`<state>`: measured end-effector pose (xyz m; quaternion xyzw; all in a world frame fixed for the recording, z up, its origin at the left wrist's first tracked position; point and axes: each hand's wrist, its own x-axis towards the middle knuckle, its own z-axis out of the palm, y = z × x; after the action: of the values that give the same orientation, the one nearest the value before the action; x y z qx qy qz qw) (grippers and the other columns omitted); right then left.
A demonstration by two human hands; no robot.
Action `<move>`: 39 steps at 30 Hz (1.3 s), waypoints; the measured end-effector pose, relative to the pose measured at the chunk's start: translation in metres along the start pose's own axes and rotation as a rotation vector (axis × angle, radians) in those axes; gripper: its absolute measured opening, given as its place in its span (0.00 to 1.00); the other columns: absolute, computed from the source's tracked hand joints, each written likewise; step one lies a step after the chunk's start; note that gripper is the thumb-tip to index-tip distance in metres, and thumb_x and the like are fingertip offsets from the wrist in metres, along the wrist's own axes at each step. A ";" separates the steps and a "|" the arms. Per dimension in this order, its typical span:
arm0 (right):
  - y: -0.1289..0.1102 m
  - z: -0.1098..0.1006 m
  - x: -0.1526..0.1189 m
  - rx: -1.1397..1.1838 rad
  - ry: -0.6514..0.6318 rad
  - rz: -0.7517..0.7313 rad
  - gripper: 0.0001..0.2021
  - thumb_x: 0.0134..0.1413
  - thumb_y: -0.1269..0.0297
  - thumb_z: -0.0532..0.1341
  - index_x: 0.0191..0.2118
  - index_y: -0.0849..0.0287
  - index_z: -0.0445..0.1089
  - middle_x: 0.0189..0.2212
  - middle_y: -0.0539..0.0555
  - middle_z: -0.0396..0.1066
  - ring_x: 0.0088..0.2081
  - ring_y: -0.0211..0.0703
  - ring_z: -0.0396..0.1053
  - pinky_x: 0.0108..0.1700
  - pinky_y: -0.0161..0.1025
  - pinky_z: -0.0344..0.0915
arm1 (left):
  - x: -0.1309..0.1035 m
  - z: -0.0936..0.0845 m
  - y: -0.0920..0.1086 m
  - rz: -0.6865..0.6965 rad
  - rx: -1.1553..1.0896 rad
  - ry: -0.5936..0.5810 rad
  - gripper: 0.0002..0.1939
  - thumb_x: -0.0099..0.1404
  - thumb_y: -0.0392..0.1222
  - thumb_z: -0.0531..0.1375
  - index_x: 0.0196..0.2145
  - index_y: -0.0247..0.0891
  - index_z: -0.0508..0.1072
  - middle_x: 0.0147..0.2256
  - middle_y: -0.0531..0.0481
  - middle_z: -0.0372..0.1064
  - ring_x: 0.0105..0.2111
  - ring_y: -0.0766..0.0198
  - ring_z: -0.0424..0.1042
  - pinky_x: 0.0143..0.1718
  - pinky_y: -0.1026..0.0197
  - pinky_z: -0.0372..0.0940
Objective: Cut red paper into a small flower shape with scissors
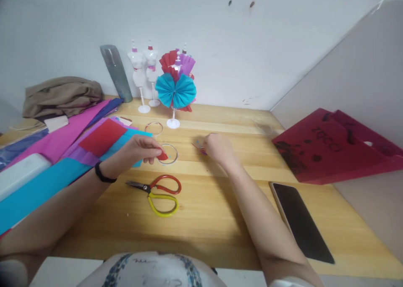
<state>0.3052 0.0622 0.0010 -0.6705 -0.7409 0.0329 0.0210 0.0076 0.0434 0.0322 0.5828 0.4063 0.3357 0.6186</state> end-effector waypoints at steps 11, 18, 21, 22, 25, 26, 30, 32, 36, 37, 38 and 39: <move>-0.042 -0.022 -0.022 0.763 0.126 -0.229 0.09 0.60 0.57 0.67 0.34 0.57 0.77 0.31 0.55 0.80 0.30 0.45 0.72 0.34 0.40 0.64 | -0.007 0.012 0.003 0.002 -0.017 0.024 0.07 0.53 0.42 0.73 0.25 0.38 0.82 0.15 0.53 0.71 0.16 0.69 0.65 0.19 0.67 0.55; -0.094 -0.016 -0.052 0.961 0.048 -0.243 0.14 0.55 0.54 0.71 0.27 0.56 0.71 0.23 0.49 0.72 0.26 0.38 0.64 0.31 0.37 0.58 | -0.010 0.018 -0.003 0.054 -0.044 0.066 0.10 0.54 0.45 0.74 0.26 0.37 0.82 0.17 0.55 0.69 0.18 0.70 0.64 0.21 0.66 0.55; -0.091 -0.008 -0.045 1.108 0.010 -0.192 0.15 0.53 0.54 0.70 0.26 0.56 0.69 0.22 0.48 0.70 0.25 0.38 0.62 0.30 0.37 0.58 | -0.008 0.020 -0.008 0.049 -0.100 0.076 0.14 0.52 0.47 0.76 0.33 0.37 0.84 0.21 0.55 0.73 0.19 0.70 0.65 0.20 0.66 0.55; -0.089 -0.007 -0.043 1.171 -0.010 -0.176 0.17 0.52 0.51 0.71 0.25 0.55 0.68 0.22 0.48 0.69 0.25 0.37 0.61 0.30 0.37 0.58 | -0.008 0.021 -0.009 0.042 -0.118 0.076 0.17 0.51 0.48 0.77 0.36 0.37 0.84 0.21 0.55 0.74 0.19 0.70 0.65 0.20 0.66 0.55; -0.084 -0.008 -0.040 1.318 -0.041 -0.138 0.22 0.49 0.45 0.75 0.25 0.55 0.67 0.21 0.46 0.66 0.24 0.36 0.59 0.29 0.37 0.58 | -0.006 0.022 -0.012 0.022 -0.123 0.050 0.18 0.50 0.50 0.77 0.35 0.36 0.82 0.18 0.57 0.70 0.18 0.71 0.63 0.20 0.67 0.54; -0.084 -0.010 -0.040 1.348 -0.052 -0.137 0.24 0.48 0.44 0.77 0.26 0.55 0.67 0.21 0.46 0.66 0.23 0.36 0.60 0.29 0.37 0.58 | -0.006 0.022 -0.012 0.023 -0.114 0.043 0.17 0.51 0.51 0.76 0.32 0.36 0.81 0.17 0.57 0.68 0.17 0.71 0.62 0.20 0.67 0.53; -0.088 -0.014 -0.043 1.405 -0.116 -0.196 0.24 0.46 0.43 0.80 0.30 0.56 0.73 0.25 0.49 0.74 0.28 0.40 0.69 0.34 0.39 0.65 | -0.008 0.021 -0.011 0.032 -0.079 0.029 0.15 0.53 0.51 0.72 0.25 0.38 0.76 0.16 0.57 0.66 0.17 0.73 0.59 0.20 0.67 0.52; -0.090 -0.014 -0.043 1.427 -0.131 -0.205 0.24 0.44 0.43 0.81 0.31 0.56 0.75 0.26 0.50 0.76 0.29 0.41 0.71 0.35 0.39 0.67 | -0.009 0.021 -0.008 0.024 -0.036 0.003 0.14 0.52 0.50 0.71 0.24 0.38 0.75 0.16 0.56 0.66 0.17 0.73 0.59 0.20 0.67 0.52; -0.091 -0.012 -0.042 1.491 -0.107 -0.118 0.24 0.41 0.44 0.82 0.27 0.55 0.72 0.20 0.46 0.72 0.22 0.35 0.63 0.28 0.37 0.63 | -0.010 0.024 -0.005 0.019 0.014 -0.020 0.14 0.53 0.50 0.71 0.25 0.39 0.74 0.16 0.56 0.67 0.17 0.71 0.62 0.21 0.67 0.54; -0.091 -0.011 -0.042 1.501 -0.094 -0.099 0.24 0.40 0.45 0.82 0.27 0.55 0.72 0.20 0.46 0.71 0.21 0.34 0.62 0.27 0.36 0.63 | -0.009 0.024 -0.005 0.014 0.016 -0.022 0.14 0.53 0.51 0.71 0.27 0.38 0.75 0.17 0.56 0.68 0.18 0.71 0.62 0.21 0.67 0.55; -0.091 -0.011 -0.042 1.508 -0.085 -0.092 0.24 0.40 0.46 0.82 0.27 0.55 0.72 0.20 0.46 0.72 0.20 0.34 0.62 0.27 0.36 0.63 | -0.009 0.025 -0.005 0.010 0.018 -0.026 0.15 0.53 0.51 0.71 0.28 0.38 0.76 0.17 0.56 0.68 0.18 0.70 0.63 0.21 0.66 0.56; -0.091 -0.012 -0.042 1.514 -0.081 -0.097 0.24 0.41 0.46 0.82 0.28 0.56 0.73 0.21 0.47 0.72 0.21 0.34 0.63 0.27 0.36 0.64 | -0.009 0.026 -0.006 0.008 0.021 -0.030 0.15 0.53 0.51 0.71 0.29 0.38 0.77 0.18 0.56 0.69 0.18 0.70 0.63 0.21 0.66 0.56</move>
<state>0.2203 0.0120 0.0202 -0.4380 -0.5448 0.5561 0.4495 0.0261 0.0233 0.0270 0.5957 0.3982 0.3253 0.6171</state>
